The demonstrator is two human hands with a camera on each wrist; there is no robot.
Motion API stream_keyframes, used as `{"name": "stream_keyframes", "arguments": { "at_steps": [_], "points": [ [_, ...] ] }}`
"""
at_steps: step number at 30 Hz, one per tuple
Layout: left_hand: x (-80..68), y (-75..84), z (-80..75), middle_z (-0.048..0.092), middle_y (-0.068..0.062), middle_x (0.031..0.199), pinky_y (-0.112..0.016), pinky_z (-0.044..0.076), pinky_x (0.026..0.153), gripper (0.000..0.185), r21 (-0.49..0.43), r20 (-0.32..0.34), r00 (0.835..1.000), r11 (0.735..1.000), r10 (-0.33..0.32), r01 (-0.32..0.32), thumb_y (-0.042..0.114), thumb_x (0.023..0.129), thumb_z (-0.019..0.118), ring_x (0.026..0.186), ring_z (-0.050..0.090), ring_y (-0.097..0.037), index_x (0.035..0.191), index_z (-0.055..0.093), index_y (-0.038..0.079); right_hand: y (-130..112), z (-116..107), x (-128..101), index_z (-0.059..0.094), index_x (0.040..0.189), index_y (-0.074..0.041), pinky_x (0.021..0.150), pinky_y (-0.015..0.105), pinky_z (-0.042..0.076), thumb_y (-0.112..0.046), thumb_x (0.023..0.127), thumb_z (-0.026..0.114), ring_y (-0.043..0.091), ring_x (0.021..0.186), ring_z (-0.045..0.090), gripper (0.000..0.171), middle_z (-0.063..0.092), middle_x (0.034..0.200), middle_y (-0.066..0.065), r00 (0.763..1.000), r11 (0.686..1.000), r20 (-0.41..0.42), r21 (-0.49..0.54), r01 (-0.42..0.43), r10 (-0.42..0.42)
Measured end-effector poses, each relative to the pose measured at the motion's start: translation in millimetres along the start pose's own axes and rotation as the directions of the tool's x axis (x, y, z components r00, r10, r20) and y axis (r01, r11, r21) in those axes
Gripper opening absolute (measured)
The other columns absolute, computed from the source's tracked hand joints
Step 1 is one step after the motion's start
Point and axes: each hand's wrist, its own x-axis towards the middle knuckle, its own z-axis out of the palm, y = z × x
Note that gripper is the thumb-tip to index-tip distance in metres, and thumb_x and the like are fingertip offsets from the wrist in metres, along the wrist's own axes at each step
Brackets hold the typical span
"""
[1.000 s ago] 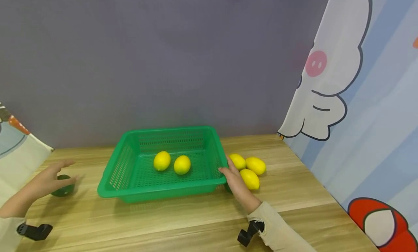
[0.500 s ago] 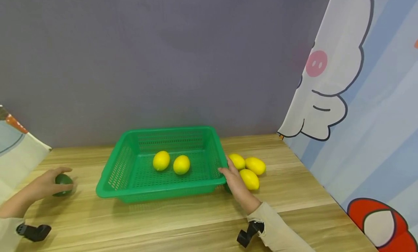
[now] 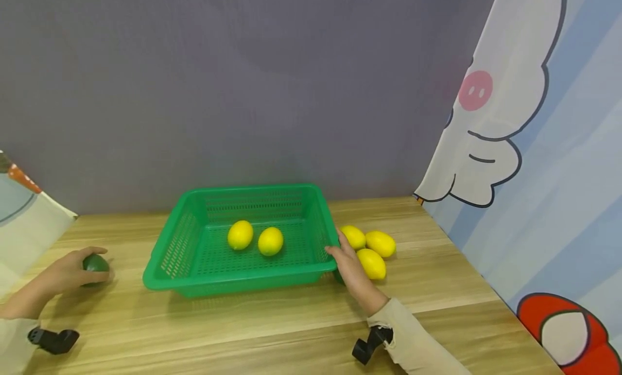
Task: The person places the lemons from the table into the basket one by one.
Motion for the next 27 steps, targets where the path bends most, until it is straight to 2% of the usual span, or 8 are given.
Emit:
{"name": "stream_keyframes", "arguments": {
  "at_steps": [3, 8, 13, 21, 27],
  "points": [
    [-0.8, 1.5, -1.3, 0.046, -0.044, 0.110, -0.043, 0.051, 0.064, 0.075, -0.004, -0.010, 1.000, 1.000, -0.002, 0.001, 0.029, 0.084, 0.070, 0.086, 0.056, -0.042, 0.128, 0.033, -0.020, -0.2, -0.6, -0.7, 0.005, 0.153, -0.010, 0.112, 0.049, 0.017, -0.012, 0.096, 0.037, 0.032, 0.138, 0.018, 0.064, 0.012, 0.155, 0.018, 1.000, 1.000, 0.008, -0.003, 0.001, -0.001],
    [-0.8, 5.2, -4.9, 0.049, -0.041, 0.106, -0.040, 0.051, 0.060, 0.072, -0.013, -0.068, 0.997, 0.999, 0.038, -0.039, 0.022, 0.084, 0.070, 0.080, 0.058, -0.036, 0.129, 0.034, -0.021, 0.0, -1.8, -1.0, 0.005, 0.153, -0.010, 0.113, 0.050, 0.016, -0.012, 0.097, 0.037, 0.032, 0.139, 0.016, 0.064, 0.011, 0.156, 0.017, 1.000, 1.000, 0.016, -0.002, 0.004, -0.004],
    [2.4, 12.7, -12.6, 0.043, -0.045, 0.114, -0.043, 0.052, 0.062, 0.074, -0.001, -0.105, 0.992, 0.998, 0.067, -0.068, 0.024, 0.085, 0.069, 0.083, 0.058, -0.042, 0.131, 0.032, -0.021, -0.6, -1.6, -1.4, 0.004, 0.153, -0.010, 0.112, 0.048, 0.018, -0.012, 0.096, 0.037, 0.032, 0.139, 0.018, 0.065, 0.011, 0.155, 0.018, 1.000, 1.000, 0.019, -0.004, 0.009, -0.009],
    [7.2, 36.9, -19.4, 0.044, -0.042, 0.117, -0.037, 0.050, 0.060, 0.074, -0.014, -0.126, 0.986, 0.993, 0.110, -0.113, 0.024, 0.083, 0.071, 0.083, 0.059, -0.038, 0.132, 0.034, -0.018, -0.1, -0.9, -1.3, 0.004, 0.153, -0.010, 0.111, 0.048, 0.019, -0.013, 0.096, 0.036, 0.032, 0.137, 0.021, 0.065, 0.013, 0.155, 0.018, 1.000, 1.000, 0.016, -0.004, 0.005, -0.005],
    [9.6, 55.6, -24.3, 0.045, -0.040, 0.118, -0.039, 0.050, 0.062, 0.076, -0.028, -0.127, 0.984, 0.991, 0.129, -0.134, 0.028, 0.083, 0.071, 0.084, 0.059, -0.037, 0.133, 0.035, -0.016, 0.3, -1.4, -1.1, 0.004, 0.153, -0.010, 0.111, 0.048, 0.019, -0.013, 0.096, 0.036, 0.032, 0.137, 0.021, 0.065, 0.013, 0.155, 0.018, 1.000, 1.000, 0.022, -0.005, 0.019, -0.019]
  ]
}}
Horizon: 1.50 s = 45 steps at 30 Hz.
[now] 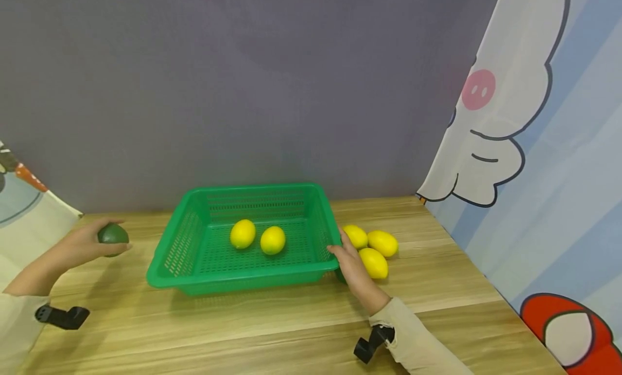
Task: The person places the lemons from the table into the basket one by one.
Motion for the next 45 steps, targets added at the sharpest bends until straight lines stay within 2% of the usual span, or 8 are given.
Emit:
{"name": "stream_keyframes", "arguments": {
  "at_steps": [7, 13, 21, 26, 36, 45],
  "points": [
    [6.7, 16.3, -7.4, 0.049, -0.036, 0.114, -0.034, 0.049, 0.061, 0.070, -0.033, 0.002, 0.999, 0.998, 0.050, -0.050, 0.023, 0.085, 0.069, 0.083, 0.059, -0.031, 0.132, 0.036, -0.016, -0.3, 0.4, 0.5, 0.005, 0.152, -0.009, 0.109, 0.044, 0.024, -0.013, 0.097, 0.036, 0.030, 0.135, 0.025, 0.064, 0.016, 0.154, 0.018, 1.000, 1.000, 0.003, -0.008, 0.007, -0.007],
    [13.3, 29.8, -12.1, 0.046, -0.034, 0.118, -0.033, 0.048, 0.061, 0.068, -0.044, 0.012, 0.997, 0.997, 0.071, -0.071, 0.025, 0.086, 0.068, 0.085, 0.057, -0.030, 0.134, 0.037, -0.012, -0.1, -0.9, 1.5, 0.007, 0.152, -0.010, 0.109, 0.044, 0.024, -0.013, 0.096, 0.037, 0.030, 0.134, 0.026, 0.063, 0.018, 0.154, 0.018, 1.000, 1.000, -0.004, -0.001, 0.001, -0.001],
    [21.4, 52.4, -20.1, 0.042, -0.035, 0.126, -0.039, 0.050, 0.067, 0.069, -0.017, 0.027, 0.997, 0.997, 0.072, -0.071, 0.028, 0.088, 0.066, 0.096, 0.054, -0.041, 0.137, 0.035, -0.009, -0.3, -1.5, 2.3, 0.006, 0.152, -0.010, 0.109, 0.045, 0.022, -0.012, 0.096, 0.036, 0.030, 0.135, 0.024, 0.064, 0.016, 0.154, 0.018, 1.000, 1.000, -0.003, 0.003, 0.000, 0.000],
    [28.2, 65.3, -23.2, 0.042, -0.034, 0.128, -0.037, 0.050, 0.067, 0.069, -0.003, 0.029, 0.996, 0.996, 0.088, -0.088, 0.027, 0.087, 0.067, 0.096, 0.056, -0.038, 0.139, 0.035, -0.007, -0.8, -1.5, 2.2, 0.005, 0.152, -0.009, 0.111, 0.046, 0.020, -0.011, 0.096, 0.036, 0.030, 0.136, 0.021, 0.064, 0.013, 0.155, 0.018, 1.000, 1.000, 0.006, 0.012, 0.004, -0.004],
    [39.3, 89.5, -22.4, 0.037, -0.033, 0.134, -0.039, 0.051, 0.068, 0.075, -0.023, 0.062, 0.995, 0.997, 0.079, -0.077, 0.035, 0.086, 0.067, 0.095, 0.057, -0.035, 0.141, 0.034, -0.003, 0.2, -0.9, 2.4, 0.005, 0.152, -0.008, 0.112, 0.047, 0.017, -0.010, 0.096, 0.035, 0.031, 0.138, 0.018, 0.064, 0.012, 0.155, 0.018, 1.000, 1.000, 0.013, 0.019, 0.010, -0.010],
    [51.8, 109.8, -20.6, 0.038, -0.028, 0.137, -0.044, 0.051, 0.077, 0.072, -0.074, 0.086, 0.989, 0.991, 0.119, -0.113, 0.035, 0.086, 0.067, 0.103, 0.055, -0.036, 0.141, 0.036, 0.000, 0.6, -1.5, 1.7, 0.004, 0.152, -0.008, 0.111, 0.048, 0.018, -0.012, 0.096, 0.035, 0.032, 0.137, 0.019, 0.064, 0.012, 0.155, 0.019, 1.000, 1.000, 0.015, 0.009, 0.006, -0.006]
  ]
}}
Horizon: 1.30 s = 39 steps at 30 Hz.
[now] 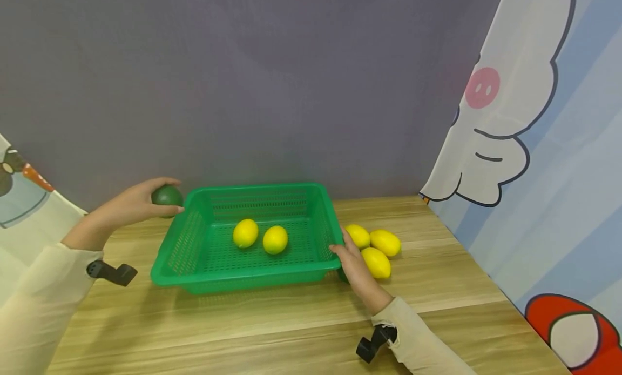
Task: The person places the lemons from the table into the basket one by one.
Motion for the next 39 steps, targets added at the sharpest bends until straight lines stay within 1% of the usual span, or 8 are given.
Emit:
{"name": "stream_keyframes", "arguments": {
  "at_steps": [5, 11, 18, 23, 27, 30, 33, 39],
  "points": [
    [11.6, 11.0, 0.1, 0.040, -0.027, 0.136, -0.046, 0.050, 0.079, 0.073, 0.002, 0.011, 1.000, 1.000, 0.019, -0.019, 0.036, 0.086, 0.067, 0.105, 0.054, -0.035, 0.142, 0.036, 0.002, -0.8, 0.4, 0.0, 0.004, 0.152, -0.008, 0.111, 0.048, 0.018, -0.011, 0.096, 0.035, 0.032, 0.137, 0.019, 0.064, 0.012, 0.155, 0.019, 1.000, 1.000, 0.004, 0.004, 0.007, -0.007],
    [24.6, 18.4, 2.7, 0.044, -0.024, 0.132, -0.036, 0.050, 0.069, 0.072, -0.016, 0.030, 0.999, 1.000, 0.025, -0.025, 0.036, 0.086, 0.067, 0.090, 0.055, -0.029, 0.142, 0.036, 0.003, -0.9, 0.8, -0.4, 0.003, 0.152, -0.007, 0.111, 0.047, 0.019, -0.011, 0.097, 0.035, 0.032, 0.137, 0.020, 0.064, 0.013, 0.155, 0.019, 1.000, 1.000, 0.009, 0.005, 0.007, -0.007],
    [39.8, 24.6, 9.3, 0.041, -0.020, 0.138, -0.047, 0.046, 0.089, 0.073, -0.077, 0.058, 0.998, 0.997, 0.021, -0.017, 0.036, 0.086, 0.068, 0.110, 0.050, -0.033, 0.143, 0.035, 0.006, -0.6, 0.7, -0.9, 0.003, 0.152, -0.008, 0.111, 0.047, 0.020, -0.012, 0.096, 0.035, 0.032, 0.136, 0.022, 0.064, 0.015, 0.154, 0.019, 1.000, 1.000, 0.003, -0.009, 0.002, -0.002],
    [51.6, 29.1, 15.7, 0.042, -0.020, 0.137, -0.044, 0.047, 0.087, 0.072, -0.105, 0.070, 0.997, 0.994, 0.022, -0.015, 0.034, 0.086, 0.068, 0.107, 0.052, -0.032, 0.143, 0.035, 0.005, -0.1, 0.6, -0.4, 0.003, 0.152, -0.008, 0.111, 0.047, 0.020, -0.012, 0.096, 0.035, 0.032, 0.137, 0.021, 0.064, 0.014, 0.155, 0.018, 1.000, 1.000, -0.005, -0.010, 0.004, -0.004],
    [61.6, 29.0, 22.9, 0.046, -0.020, 0.132, -0.042, 0.046, 0.086, 0.069, -0.120, 0.081, 0.996, 0.992, 0.035, -0.025, 0.030, 0.086, 0.069, 0.102, 0.053, -0.029, 0.141, 0.038, 0.002, 0.3, 0.3, 0.6, 0.004, 0.152, -0.008, 0.111, 0.047, 0.019, -0.012, 0.096, 0.036, 0.032, 0.138, 0.020, 0.065, 0.013, 0.155, 0.018, 1.000, 1.000, -0.003, -0.006, 0.007, -0.007],
    [68.2, 27.0, 28.7, 0.052, -0.018, 0.119, -0.041, 0.045, 0.085, 0.068, -0.104, 0.097, 0.995, 0.994, 0.038, -0.028, 0.030, 0.086, 0.069, 0.092, 0.053, -0.026, 0.140, 0.039, 0.001, 0.3, 0.8, 1.0, 0.004, 0.152, -0.008, 0.112, 0.048, 0.017, -0.011, 0.096, 0.036, 0.032, 0.138, 0.018, 0.065, 0.012, 0.155, 0.019, 1.000, 1.000, -0.001, 0.002, 0.008, -0.008],
    [74.9, 23.5, 34.5, 0.054, -0.015, 0.110, -0.041, 0.044, 0.083, 0.065, -0.085, 0.118, 0.992, 0.996, 0.036, -0.026, 0.030, 0.085, 0.069, 0.088, 0.053, -0.025, 0.137, 0.042, 0.001, 0.0, 1.2, 0.5, 0.003, 0.152, -0.007, 0.113, 0.049, 0.015, -0.011, 0.096, 0.035, 0.033, 0.138, 0.017, 0.065, 0.012, 0.155, 0.020, 1.000, 1.000, 0.004, 0.006, 0.011, -0.011],
    [83.6, 24.3, 45.3, 0.054, -0.017, 0.115, -0.043, 0.045, 0.084, 0.063, -0.073, 0.161, 0.986, 0.997, 0.033, -0.021, 0.031, 0.085, 0.069, 0.095, 0.052, -0.028, 0.135, 0.044, 0.001, -0.9, 0.3, -0.9, 0.003, 0.152, -0.007, 0.114, 0.049, 0.013, -0.012, 0.097, 0.035, 0.033, 0.139, 0.015, 0.064, 0.011, 0.155, 0.019, 1.000, 1.000, 0.012, 0.003, 0.016, -0.016]
  ]
}}
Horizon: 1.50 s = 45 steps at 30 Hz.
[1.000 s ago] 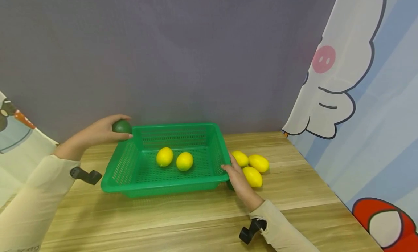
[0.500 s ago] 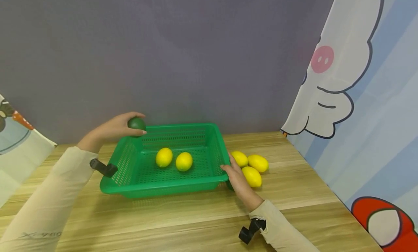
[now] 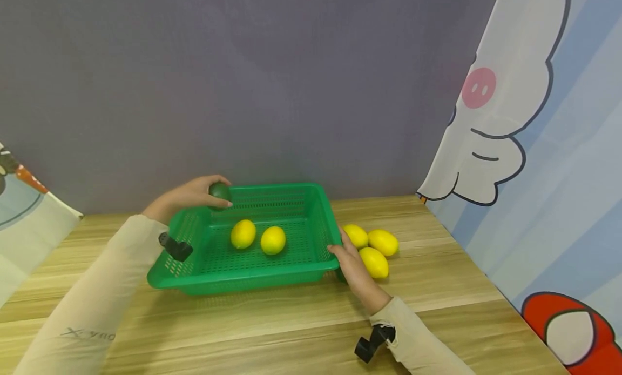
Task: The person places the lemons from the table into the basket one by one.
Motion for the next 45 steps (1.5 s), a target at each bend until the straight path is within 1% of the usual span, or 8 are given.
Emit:
{"name": "stream_keyframes", "arguments": {
  "at_steps": [5, 7, 11, 13, 18, 26, 32, 45],
  "points": [
    [5.8, 0.6, 6.7, 0.040, -0.022, 0.139, -0.052, 0.039, 0.097, 0.064, 0.023, 0.041, 0.999, 1.000, -0.005, 0.004, 0.029, 0.085, 0.069, 0.118, 0.044, -0.035, 0.136, 0.042, 0.001, 0.0, 0.0, 0.6, 0.004, 0.152, -0.008, 0.113, 0.049, 0.014, -0.012, 0.096, 0.036, 0.032, 0.139, 0.016, 0.064, 0.012, 0.155, 0.019, 1.000, 1.000, -0.006, 0.005, -0.003, 0.003],
    [8.2, -0.2, 9.2, 0.035, -0.023, 0.144, -0.053, 0.037, 0.099, 0.064, 0.020, 0.059, 0.998, 1.000, -0.005, 0.004, 0.028, 0.085, 0.068, 0.120, 0.044, -0.035, 0.137, 0.042, 0.001, 0.2, 0.0, 1.0, 0.004, 0.152, -0.008, 0.113, 0.048, 0.014, -0.011, 0.096, 0.036, 0.031, 0.138, 0.017, 0.064, 0.012, 0.155, 0.018, 1.000, 1.000, -0.010, 0.007, -0.004, 0.004],
    [13.3, -4.6, 13.9, 0.036, -0.022, 0.143, -0.050, 0.040, 0.097, 0.063, 0.002, 0.092, 0.996, 1.000, -0.016, 0.016, 0.026, 0.085, 0.068, 0.110, 0.053, -0.032, 0.137, 0.042, 0.001, 0.3, -0.3, 0.9, 0.003, 0.152, -0.009, 0.112, 0.049, 0.015, -0.012, 0.097, 0.036, 0.032, 0.138, 0.018, 0.065, 0.012, 0.154, 0.019, 1.000, 1.000, -0.008, -0.003, -0.010, 0.010],
    [15.8, -7.5, 15.8, 0.037, -0.022, 0.142, -0.049, 0.041, 0.096, 0.064, 0.005, 0.105, 0.994, 1.000, -0.029, 0.029, 0.028, 0.085, 0.069, 0.109, 0.053, -0.030, 0.137, 0.042, 0.001, 0.1, -0.6, 0.4, 0.003, 0.152, -0.009, 0.112, 0.049, 0.016, -0.013, 0.097, 0.036, 0.033, 0.138, 0.018, 0.065, 0.012, 0.154, 0.019, 1.000, 1.000, -0.005, -0.011, -0.012, 0.012],
    [19.8, -12.2, 19.0, 0.038, -0.020, 0.140, -0.047, 0.041, 0.094, 0.064, 0.008, 0.138, 0.988, 0.998, -0.069, 0.068, 0.028, 0.084, 0.070, 0.113, 0.044, -0.029, 0.135, 0.043, 0.002, 0.2, -1.2, -0.1, 0.003, 0.152, -0.009, 0.111, 0.048, 0.019, -0.013, 0.097, 0.036, 0.033, 0.137, 0.021, 0.065, 0.014, 0.154, 0.019, 1.000, 1.000, -0.004, -0.003, -0.008, 0.008],
    [20.9, -15.3, 22.4, 0.039, -0.020, 0.138, -0.049, 0.037, 0.099, 0.061, 0.054, 0.183, 0.976, 0.993, -0.117, 0.109, 0.028, 0.084, 0.070, 0.118, 0.042, -0.031, 0.132, 0.045, 0.001, -0.2, -0.9, 0.2, 0.003, 0.152, -0.008, 0.112, 0.049, 0.016, -0.012, 0.097, 0.036, 0.032, 0.138, 0.019, 0.065, 0.012, 0.155, 0.019, 1.000, 1.000, 0.007, 0.008, 0.001, -0.001],
    [22.5, -16.1, 28.7, 0.041, -0.020, 0.137, -0.048, 0.040, 0.097, 0.059, 0.126, 0.230, 0.961, 0.984, -0.154, 0.128, 0.027, 0.083, 0.069, 0.116, 0.044, -0.031, 0.131, 0.046, 0.001, 0.3, -0.6, -0.3, 0.003, 0.152, -0.008, 0.113, 0.048, 0.015, -0.011, 0.097, 0.035, 0.032, 0.138, 0.017, 0.064, 0.012, 0.155, 0.018, 1.000, 1.000, 0.006, 0.006, -0.001, 0.001],
    [23.5, -14.5, 37.9, 0.040, -0.018, 0.139, -0.047, 0.041, 0.097, 0.061, 0.224, 0.320, 0.913, 0.957, -0.253, 0.187, 0.033, 0.082, 0.071, 0.121, 0.044, -0.033, 0.131, 0.048, 0.005, 0.7, -0.6, 0.2, 0.003, 0.152, -0.008, 0.113, 0.049, 0.014, -0.011, 0.096, 0.035, 0.033, 0.139, 0.016, 0.065, 0.010, 0.155, 0.019, 1.000, 1.000, 0.008, 0.005, -0.003, 0.002]
  ]
}}
